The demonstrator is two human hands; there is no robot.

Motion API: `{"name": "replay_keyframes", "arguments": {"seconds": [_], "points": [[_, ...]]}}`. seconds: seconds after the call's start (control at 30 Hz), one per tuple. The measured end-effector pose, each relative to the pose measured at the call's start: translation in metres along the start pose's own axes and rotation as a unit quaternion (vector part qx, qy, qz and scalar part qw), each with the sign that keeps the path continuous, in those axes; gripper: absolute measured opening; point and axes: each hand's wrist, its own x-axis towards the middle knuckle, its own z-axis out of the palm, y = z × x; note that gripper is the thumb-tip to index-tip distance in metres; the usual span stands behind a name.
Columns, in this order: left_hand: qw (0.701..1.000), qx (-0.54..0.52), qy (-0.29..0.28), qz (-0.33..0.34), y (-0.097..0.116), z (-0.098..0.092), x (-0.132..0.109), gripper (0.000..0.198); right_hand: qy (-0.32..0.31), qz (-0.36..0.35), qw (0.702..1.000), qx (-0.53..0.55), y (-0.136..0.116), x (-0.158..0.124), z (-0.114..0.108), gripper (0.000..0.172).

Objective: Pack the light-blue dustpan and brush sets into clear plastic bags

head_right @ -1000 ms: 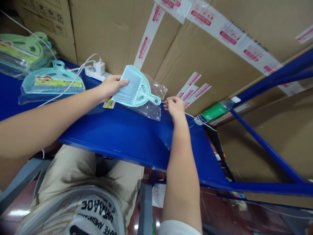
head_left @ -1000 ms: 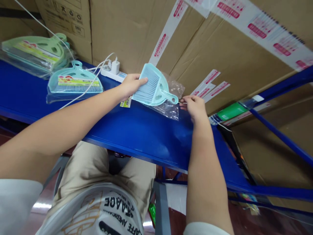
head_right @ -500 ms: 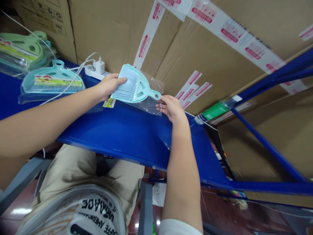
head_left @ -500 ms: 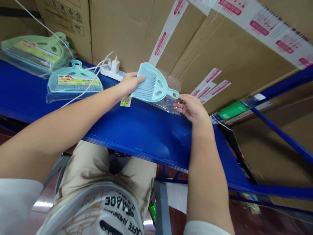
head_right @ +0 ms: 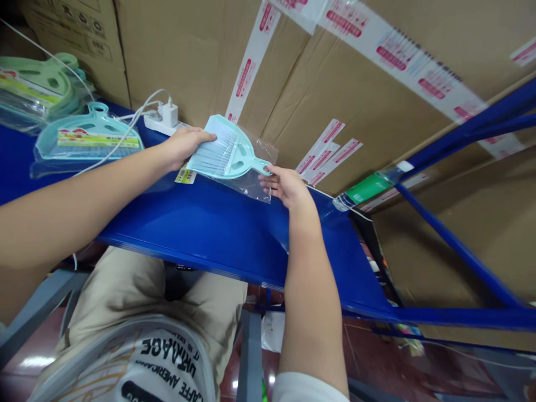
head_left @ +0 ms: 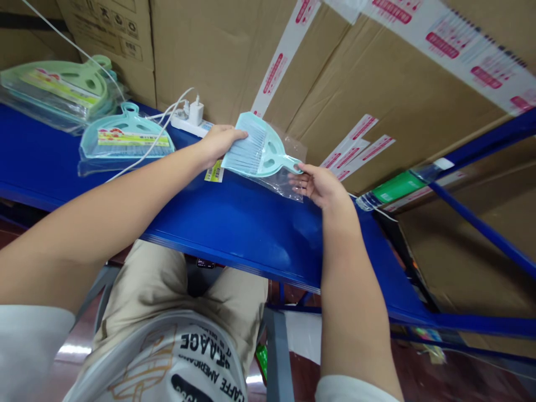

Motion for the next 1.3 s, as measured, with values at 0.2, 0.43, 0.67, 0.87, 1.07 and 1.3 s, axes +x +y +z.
{"name": "replay_keyframes", "arguments": {"seconds": [0.2,0.43,0.67,0.87,1.07,1.3], "points": [[0.999,0.007,0.034,0.022,0.002,-0.009,0.009,0.021,0.042,-0.007,0.999,0.006,0.002,0.005,-0.004,0.017],[0.998,0.02,0.046,0.041,-0.009,-0.02,0.028,0.017,0.048,-0.053,0.997,-0.023,0.004,0.013,-0.015,0.017],[0.998,0.035,-0.039,-0.038,0.002,-0.015,0.006,0.013,0.07,-0.056,0.996,-0.003,0.004,0.012,-0.011,0.018],[0.994,0.092,-0.049,-0.033,0.004,-0.01,-0.006,0.023,0.115,-0.031,0.993,-0.007,0.002,0.011,-0.012,0.019],[0.975,0.219,-0.014,0.02,-0.002,-0.016,0.009,0.012,0.143,-0.021,0.989,-0.035,0.0,0.009,-0.014,0.025],[0.873,0.48,-0.005,0.079,-0.001,-0.043,0.023,0.016,0.123,0.048,0.982,-0.136,0.003,0.007,-0.018,0.025]]}}
